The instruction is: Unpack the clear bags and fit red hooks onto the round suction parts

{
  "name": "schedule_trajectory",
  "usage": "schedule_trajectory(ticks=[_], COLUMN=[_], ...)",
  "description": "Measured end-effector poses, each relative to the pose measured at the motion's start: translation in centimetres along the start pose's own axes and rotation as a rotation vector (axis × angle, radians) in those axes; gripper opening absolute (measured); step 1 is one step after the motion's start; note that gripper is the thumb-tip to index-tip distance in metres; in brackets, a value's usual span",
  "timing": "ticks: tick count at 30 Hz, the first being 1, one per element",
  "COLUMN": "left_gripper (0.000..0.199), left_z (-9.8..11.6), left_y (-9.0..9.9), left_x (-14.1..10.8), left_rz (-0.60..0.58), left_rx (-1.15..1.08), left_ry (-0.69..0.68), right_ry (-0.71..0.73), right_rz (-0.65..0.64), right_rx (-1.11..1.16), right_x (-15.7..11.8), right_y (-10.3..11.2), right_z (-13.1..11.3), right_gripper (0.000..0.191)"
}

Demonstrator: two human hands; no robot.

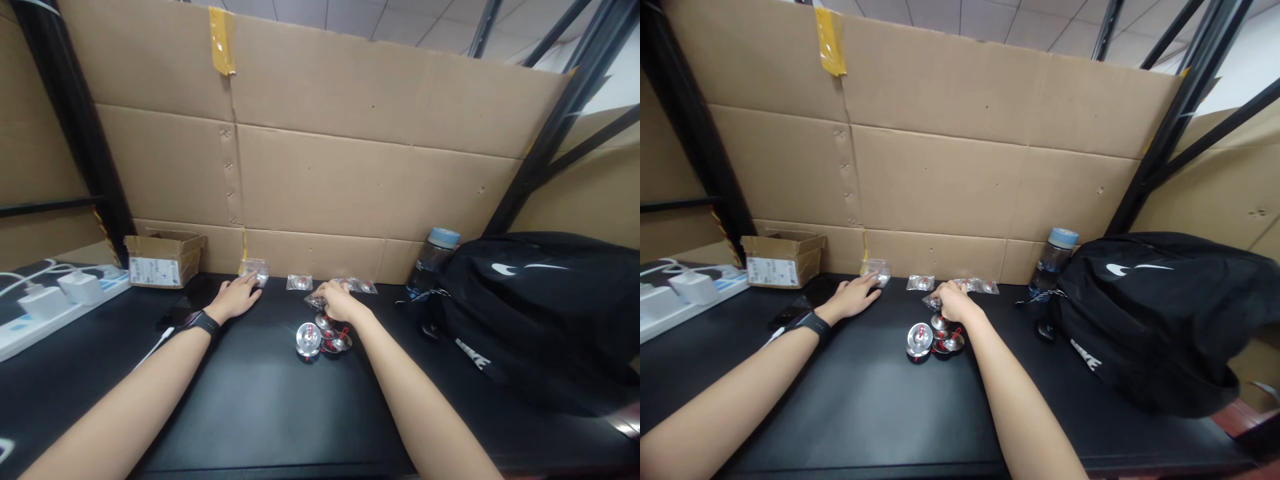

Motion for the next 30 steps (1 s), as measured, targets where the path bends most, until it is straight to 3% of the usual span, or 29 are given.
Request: schedule_trajectory(ticks=[3,9,12,15,19,22,26,30], left_gripper=[0.048,0.043,0.041,0.036,0.039,0.045,0.033,0.027], left_z=[0.0,1.3,3.4,7.1,11.6,13.6,14.3,14.1], left_y=[0.1,2.2,4.5,6.1,5.8,4.8,3.8,3.7], left_x=[-0.2,-1.5,-2.8,-4.4,-5.8,-6.2,-6.2,-5.9], left_rz=[-0.010,0.100,0.233,0.307,0.225,0.148,0.079,0.063], left_rx=[0.011,0.073,0.063,-0.094,-0.490,-0.623,-0.693,-0.742], left_ry=[0.016,-0.008,-0.072,-0.227,-0.414,-0.455,-0.484,-0.481], right_ry=[-0.036,-0.081,-0.050,0.068,0.199,0.206,0.217,0.255], right_rz=[-0.018,0.086,0.152,0.188,0.224,0.263,0.248,0.343], right_rx=[-0.003,0.005,0.066,0.198,0.381,0.489,0.704,0.909], right_x=[-0.3,-0.9,-1.5,-2.1,-3.0,-3.4,-3.4,-3.7], right_y=[-0.3,1.2,2.5,3.9,5.7,6.7,6.8,7.2], right_z=[0.5,0.5,0.1,-1.1,-2.3,-2.0,-1.0,-0.4], right_gripper=[0.063,0.027,0.024,0.024,0.024,0.024,0.024,0.028])
Point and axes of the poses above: each hand's wrist, its own x-axis towards the middle knuckle, its own y-axis out of the back of the hand, z = x × y, the point moved 10 cm from there along x, towards the middle knuckle, and after that the axes turned 13 degrees about -z, right-handed, at the moved point
